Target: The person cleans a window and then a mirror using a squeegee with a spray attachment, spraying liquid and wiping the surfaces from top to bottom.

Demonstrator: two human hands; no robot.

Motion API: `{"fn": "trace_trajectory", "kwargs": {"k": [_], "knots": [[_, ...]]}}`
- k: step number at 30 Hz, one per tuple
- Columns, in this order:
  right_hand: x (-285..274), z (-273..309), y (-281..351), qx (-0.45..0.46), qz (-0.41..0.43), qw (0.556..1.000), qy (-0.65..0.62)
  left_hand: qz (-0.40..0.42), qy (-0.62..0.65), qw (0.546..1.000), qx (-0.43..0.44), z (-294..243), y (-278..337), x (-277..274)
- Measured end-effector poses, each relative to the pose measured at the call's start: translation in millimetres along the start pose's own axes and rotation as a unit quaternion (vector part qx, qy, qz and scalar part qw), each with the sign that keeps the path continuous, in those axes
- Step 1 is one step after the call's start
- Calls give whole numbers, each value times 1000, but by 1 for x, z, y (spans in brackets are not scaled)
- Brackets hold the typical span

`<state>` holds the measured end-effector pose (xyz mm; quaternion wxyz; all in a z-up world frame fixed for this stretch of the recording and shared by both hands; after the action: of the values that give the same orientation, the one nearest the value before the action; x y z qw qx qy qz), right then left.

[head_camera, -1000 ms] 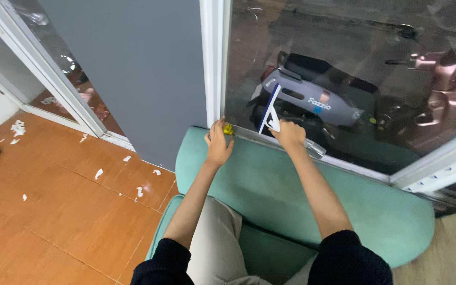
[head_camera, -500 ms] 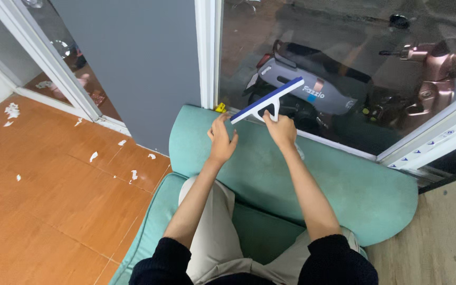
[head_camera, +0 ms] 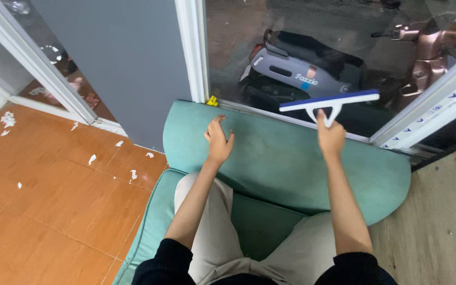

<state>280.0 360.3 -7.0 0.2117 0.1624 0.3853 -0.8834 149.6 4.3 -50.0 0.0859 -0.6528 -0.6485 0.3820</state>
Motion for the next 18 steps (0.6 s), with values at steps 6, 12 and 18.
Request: {"fn": "trace_trajectory", "kwargs": {"k": [6,12,18], "knots": [[-45,-56,10,94,15,994,58,39,2,999,9,0,12,44],[-37,-88,38,120,31,992,3,74,22,997,24,-13,21,96],[-89,-76,67,125,-32,970,-207,118,47,990,68,-37,25,145]]}}
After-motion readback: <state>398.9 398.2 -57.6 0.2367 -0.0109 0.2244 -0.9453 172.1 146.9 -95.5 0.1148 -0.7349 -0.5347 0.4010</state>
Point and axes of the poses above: each hand's wrist, its own y-axis away from the middle knuckle, its own x-axis out of the palm, z = x × y, the point moved 4 cm from there along -y, towards the middle knuckle, and after that the axes turned 7 degrees about -x, right-handed, at the moved point
